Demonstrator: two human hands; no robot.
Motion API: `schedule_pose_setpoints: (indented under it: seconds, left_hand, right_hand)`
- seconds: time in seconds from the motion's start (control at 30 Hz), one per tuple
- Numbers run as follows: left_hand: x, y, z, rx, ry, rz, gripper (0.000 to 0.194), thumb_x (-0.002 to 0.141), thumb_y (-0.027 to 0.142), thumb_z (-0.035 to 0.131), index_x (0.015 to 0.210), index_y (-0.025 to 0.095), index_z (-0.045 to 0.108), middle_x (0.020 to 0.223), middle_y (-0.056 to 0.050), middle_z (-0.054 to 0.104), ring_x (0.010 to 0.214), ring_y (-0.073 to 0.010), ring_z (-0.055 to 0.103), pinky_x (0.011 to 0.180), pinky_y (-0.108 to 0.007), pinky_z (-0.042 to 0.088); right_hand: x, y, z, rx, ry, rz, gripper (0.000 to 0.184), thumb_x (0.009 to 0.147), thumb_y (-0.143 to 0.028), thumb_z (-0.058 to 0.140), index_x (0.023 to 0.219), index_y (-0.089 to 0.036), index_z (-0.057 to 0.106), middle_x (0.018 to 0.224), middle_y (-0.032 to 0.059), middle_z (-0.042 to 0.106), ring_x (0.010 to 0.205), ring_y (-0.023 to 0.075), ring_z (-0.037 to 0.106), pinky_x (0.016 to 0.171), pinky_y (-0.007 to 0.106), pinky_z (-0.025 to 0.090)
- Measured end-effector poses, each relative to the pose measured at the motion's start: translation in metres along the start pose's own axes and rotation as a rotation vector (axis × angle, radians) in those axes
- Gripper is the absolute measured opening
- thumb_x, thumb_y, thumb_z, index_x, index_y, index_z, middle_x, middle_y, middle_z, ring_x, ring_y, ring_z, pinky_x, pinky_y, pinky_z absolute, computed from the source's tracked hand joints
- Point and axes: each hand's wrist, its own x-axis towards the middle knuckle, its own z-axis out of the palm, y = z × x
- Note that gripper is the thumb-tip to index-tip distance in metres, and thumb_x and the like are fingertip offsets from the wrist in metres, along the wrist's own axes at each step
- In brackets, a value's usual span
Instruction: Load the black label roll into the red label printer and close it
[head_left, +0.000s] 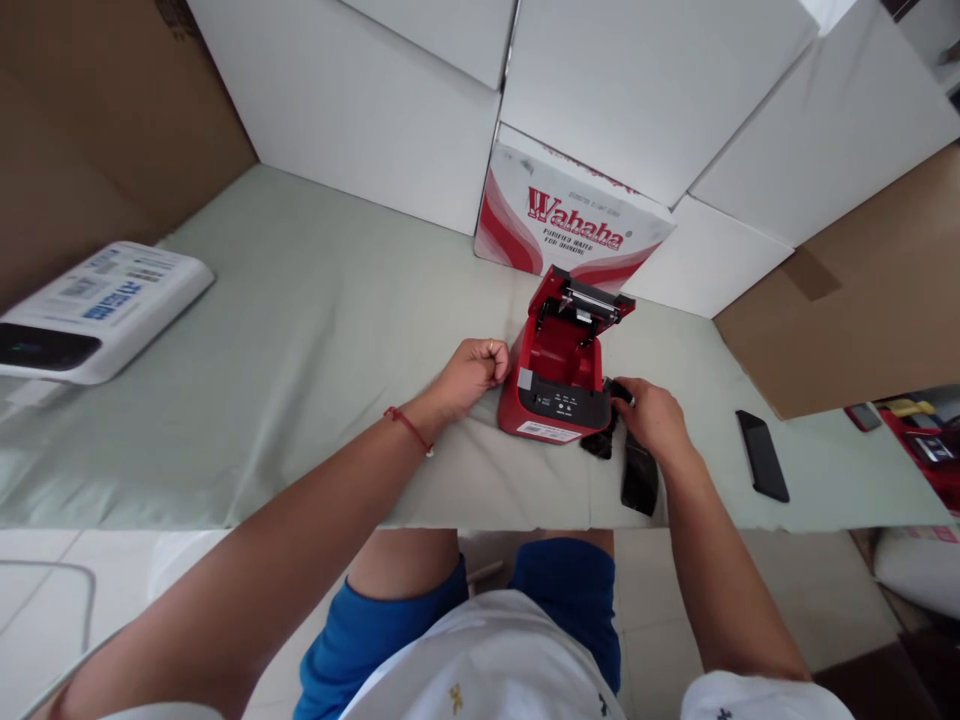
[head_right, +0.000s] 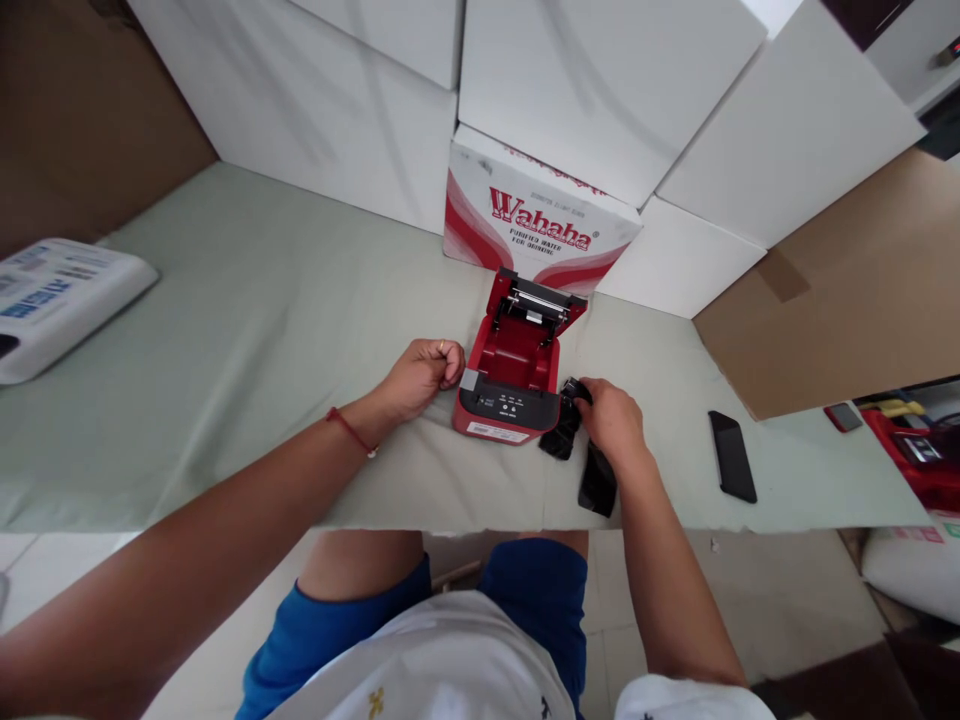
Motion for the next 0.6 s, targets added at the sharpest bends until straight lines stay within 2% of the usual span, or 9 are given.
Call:
schedule_pose_setpoints:
  seconds: [0.07,0.13,0.17,0.23,0.33,0.4,0.47,0.53,0.6]
  left_hand:
    - [0.0,0.0,0.001,0.004,0.001,0.0,0.003,0.05,0.02,0.049,0.05,0.02,0.051,0.048,0.004,0.044,0.051,-0.0089,0.035,0.054,-0.026,0.023]
    - [0.0,0.002,0.001,0.009,0.0,-0.001,0.003,0.049,0.02,0.048,0.05,0.02,0.051,0.048,0.004,0.044,0.051,-0.0089,0.035,0.054,-0.026,0.023]
    - [0.001,0.002,0.002,0.012,-0.002,-0.003,0.004,0.049,0.02,0.048,0.05,0.02,0.051,0.048,0.004,0.044,0.051,-0.0088,0.035,0.054,-0.026,0.023]
    - [0.001,0.003,0.002,0.023,-0.007,-0.004,0.005,0.049,0.021,0.047,0.05,0.02,0.052,0.048,0.004,0.043,0.05,-0.0087,0.034,0.054,-0.026,0.024]
    - [0.003,0.003,0.003,0.055,0.001,0.003,0.004,0.049,0.021,0.047,0.049,0.02,0.051,0.048,0.004,0.042,0.05,-0.0088,0.033,0.055,-0.026,0.025]
    - [0.003,0.002,0.003,0.092,0.032,0.023,0.004,0.05,0.02,0.047,0.05,0.021,0.051,0.049,0.004,0.042,0.05,-0.0095,0.034,0.055,-0.026,0.026]
    - [0.0,0.003,0.004,0.141,0.099,0.065,0.006,0.055,0.018,0.047,0.054,0.021,0.052,0.051,0.004,0.044,0.053,-0.0108,0.036,0.056,-0.027,0.027]
    - [-0.009,0.006,0.005,0.186,0.202,0.123,0.008,0.063,0.015,0.049,0.061,0.021,0.054,0.058,0.003,0.048,0.059,-0.0127,0.04,0.06,-0.028,0.031]
    - [-0.025,0.013,0.008,0.247,0.306,0.222,0.011,0.073,0.013,0.051,0.071,0.021,0.058,0.071,0.0,0.056,0.069,-0.0149,0.048,0.067,-0.029,0.039]
  right_hand:
    - [-0.003,-0.004,-0.022,-0.001,-0.119,-0.022,0.034,0.091,-0.026,0.07,0.121,-0.021,0.084,0.114,0.0146,0.085,0.098,0.0301,0.078,0.086,0.039,0.058]
    - [-0.014,-0.007,-0.059,0.045,-0.297,-0.114,0.025,0.087,-0.032,0.077,0.109,-0.025,0.087,0.104,0.0076,0.086,0.088,0.0251,0.077,0.081,0.033,0.057]
    - [-0.021,-0.01,-0.08,0.09,-0.403,-0.184,0.025,0.089,-0.039,0.078,0.109,-0.027,0.087,0.105,0.005,0.086,0.088,0.023,0.076,0.081,0.031,0.058]
    - [-0.034,-0.018,-0.12,0.208,-0.581,-0.311,0.042,0.092,-0.055,0.075,0.12,-0.025,0.084,0.101,0.0059,0.083,0.08,0.0206,0.071,0.072,0.03,0.055]
    - [-0.037,-0.041,-0.153,0.272,-0.607,-0.354,0.049,0.09,-0.061,0.079,0.12,-0.023,0.082,0.065,-0.0026,0.061,0.056,0.0126,0.048,0.054,0.026,0.039]
    - [-0.027,-0.062,-0.149,0.288,-0.539,-0.338,0.048,0.09,-0.06,0.078,0.12,-0.023,0.08,0.059,-0.0061,0.05,0.053,0.0114,0.041,0.053,0.026,0.035]
    - [-0.011,-0.083,-0.129,0.264,-0.446,-0.315,0.042,0.092,-0.054,0.075,0.12,-0.023,0.079,0.069,-0.0031,0.062,0.059,0.013,0.05,0.058,0.027,0.041]
    - [0.005,-0.1,-0.105,0.187,-0.358,-0.302,0.033,0.094,-0.041,0.071,0.119,-0.023,0.079,0.091,0.0031,0.077,0.072,0.017,0.064,0.068,0.03,0.049]
    - [0.018,-0.113,-0.085,0.105,-0.309,-0.296,0.028,0.094,-0.03,0.067,0.119,-0.022,0.08,0.109,0.007,0.083,0.088,0.0218,0.072,0.079,0.033,0.053]
